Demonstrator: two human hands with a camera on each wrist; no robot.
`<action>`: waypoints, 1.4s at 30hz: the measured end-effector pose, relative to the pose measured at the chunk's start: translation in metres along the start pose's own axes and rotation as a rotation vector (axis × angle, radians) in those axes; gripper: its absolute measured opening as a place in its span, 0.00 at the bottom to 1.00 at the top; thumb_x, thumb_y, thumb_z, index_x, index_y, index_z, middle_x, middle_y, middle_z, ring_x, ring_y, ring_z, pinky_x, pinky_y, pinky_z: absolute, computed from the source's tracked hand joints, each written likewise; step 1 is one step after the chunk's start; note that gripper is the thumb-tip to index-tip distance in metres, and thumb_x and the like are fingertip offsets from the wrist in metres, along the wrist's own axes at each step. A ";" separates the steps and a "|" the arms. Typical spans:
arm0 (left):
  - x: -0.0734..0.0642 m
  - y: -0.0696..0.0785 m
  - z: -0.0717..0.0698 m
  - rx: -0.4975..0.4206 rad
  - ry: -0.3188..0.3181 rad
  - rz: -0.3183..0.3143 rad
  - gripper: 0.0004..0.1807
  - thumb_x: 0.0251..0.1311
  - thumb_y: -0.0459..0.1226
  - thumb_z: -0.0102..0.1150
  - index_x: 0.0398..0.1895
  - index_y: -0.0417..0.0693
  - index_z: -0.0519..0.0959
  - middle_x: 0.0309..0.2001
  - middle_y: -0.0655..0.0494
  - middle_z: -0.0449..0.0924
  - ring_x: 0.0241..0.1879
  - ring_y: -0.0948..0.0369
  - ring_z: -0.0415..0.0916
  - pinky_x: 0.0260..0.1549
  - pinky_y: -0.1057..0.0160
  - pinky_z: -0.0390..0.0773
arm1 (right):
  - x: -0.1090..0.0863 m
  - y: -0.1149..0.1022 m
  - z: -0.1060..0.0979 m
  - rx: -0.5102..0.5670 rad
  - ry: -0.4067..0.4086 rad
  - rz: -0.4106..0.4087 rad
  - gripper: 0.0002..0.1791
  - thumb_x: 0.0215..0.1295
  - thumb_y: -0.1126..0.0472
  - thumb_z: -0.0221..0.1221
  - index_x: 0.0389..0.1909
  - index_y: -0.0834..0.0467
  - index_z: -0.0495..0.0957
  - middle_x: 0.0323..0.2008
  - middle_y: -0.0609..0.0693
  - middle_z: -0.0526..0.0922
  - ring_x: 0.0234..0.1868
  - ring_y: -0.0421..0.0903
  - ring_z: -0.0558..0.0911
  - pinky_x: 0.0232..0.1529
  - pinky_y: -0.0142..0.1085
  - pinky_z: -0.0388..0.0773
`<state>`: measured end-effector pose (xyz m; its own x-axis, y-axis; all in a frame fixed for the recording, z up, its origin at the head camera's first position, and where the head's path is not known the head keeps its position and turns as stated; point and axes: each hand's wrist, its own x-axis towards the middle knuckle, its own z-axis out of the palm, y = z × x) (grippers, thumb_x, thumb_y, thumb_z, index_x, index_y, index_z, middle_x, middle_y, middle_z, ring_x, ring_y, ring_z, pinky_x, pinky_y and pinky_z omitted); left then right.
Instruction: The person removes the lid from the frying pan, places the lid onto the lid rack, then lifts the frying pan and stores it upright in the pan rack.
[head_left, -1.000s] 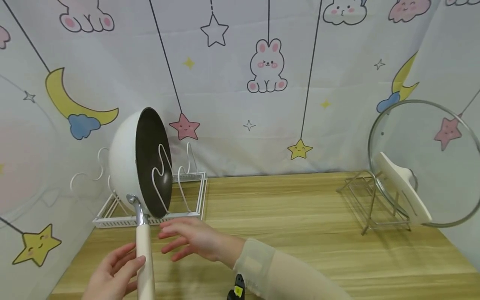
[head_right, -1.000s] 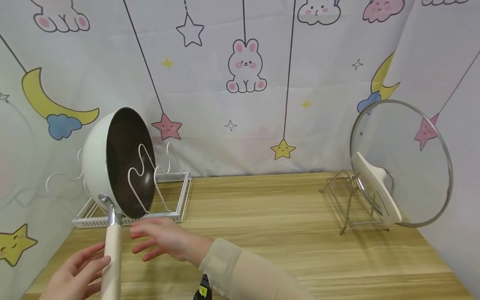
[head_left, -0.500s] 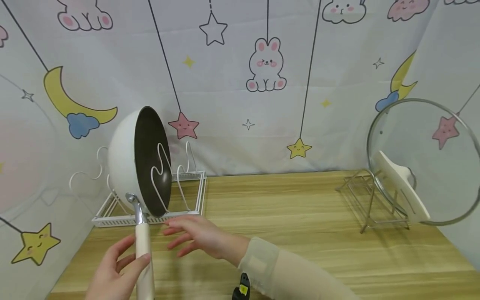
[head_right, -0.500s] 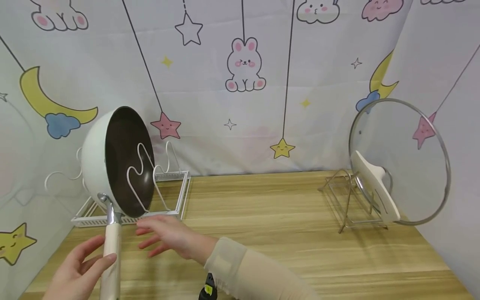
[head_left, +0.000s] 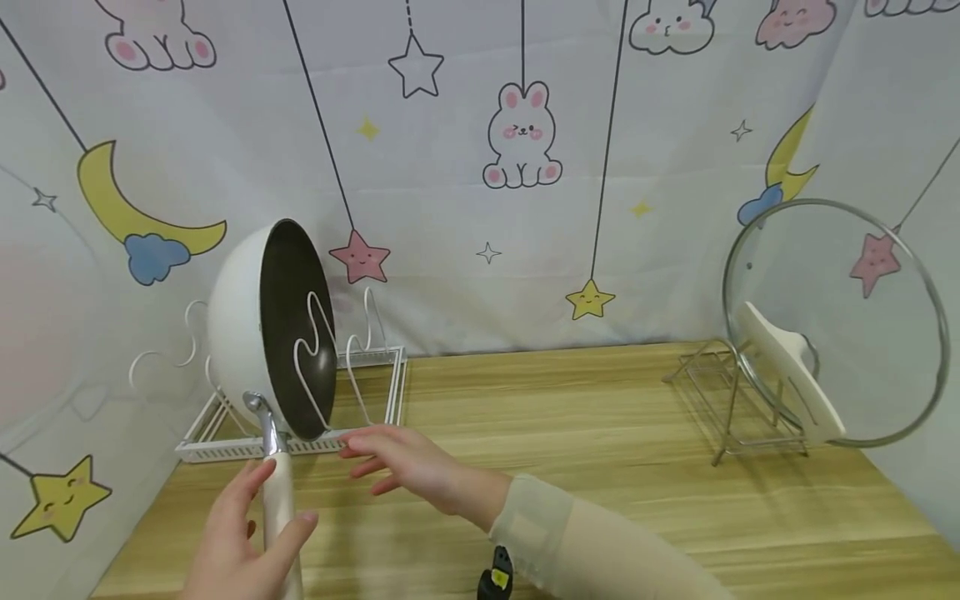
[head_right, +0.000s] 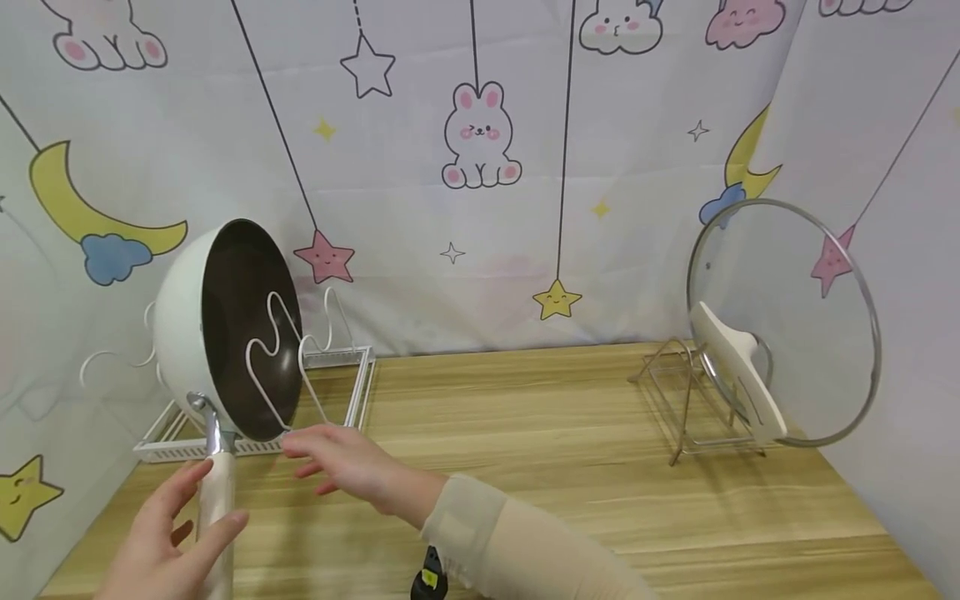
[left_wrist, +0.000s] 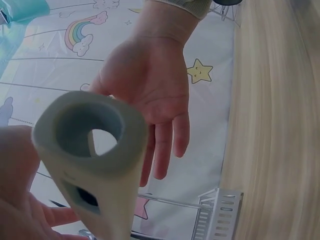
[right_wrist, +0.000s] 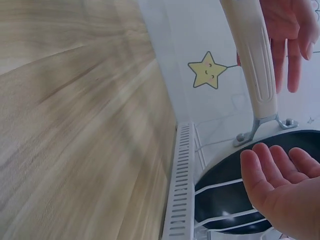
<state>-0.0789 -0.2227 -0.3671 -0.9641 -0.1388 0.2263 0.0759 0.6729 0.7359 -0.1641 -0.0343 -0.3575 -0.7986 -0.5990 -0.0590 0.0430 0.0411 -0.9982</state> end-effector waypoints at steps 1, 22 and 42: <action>0.000 0.000 0.000 0.009 0.002 0.012 0.40 0.53 0.38 0.65 0.67 0.34 0.58 0.69 0.29 0.48 0.64 0.34 0.52 0.50 0.34 0.65 | -0.001 0.000 -0.001 -0.014 0.004 -0.003 0.25 0.70 0.49 0.45 0.60 0.58 0.71 0.56 0.54 0.78 0.54 0.51 0.80 0.44 0.37 0.79; 0.000 0.022 0.008 0.138 -0.089 0.096 0.45 0.53 0.47 0.66 0.68 0.36 0.57 0.72 0.30 0.39 0.67 0.30 0.46 0.54 0.27 0.55 | -0.015 -0.002 -0.030 -0.205 0.066 -0.036 0.25 0.69 0.48 0.47 0.62 0.54 0.70 0.55 0.51 0.78 0.55 0.44 0.76 0.51 0.37 0.74; 0.004 0.047 0.011 0.249 -0.160 0.116 0.47 0.53 0.55 0.63 0.69 0.38 0.57 0.71 0.30 0.43 0.68 0.31 0.43 0.57 0.25 0.47 | -0.027 -0.001 -0.058 -0.283 0.089 -0.062 0.28 0.69 0.46 0.46 0.65 0.57 0.67 0.63 0.53 0.72 0.64 0.51 0.70 0.64 0.48 0.66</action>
<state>-0.0817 -0.1834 -0.3390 -0.9820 0.0516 0.1818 0.1417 0.8374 0.5280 -0.1773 0.0286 -0.3548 -0.8446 -0.5352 0.0153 -0.1666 0.2357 -0.9574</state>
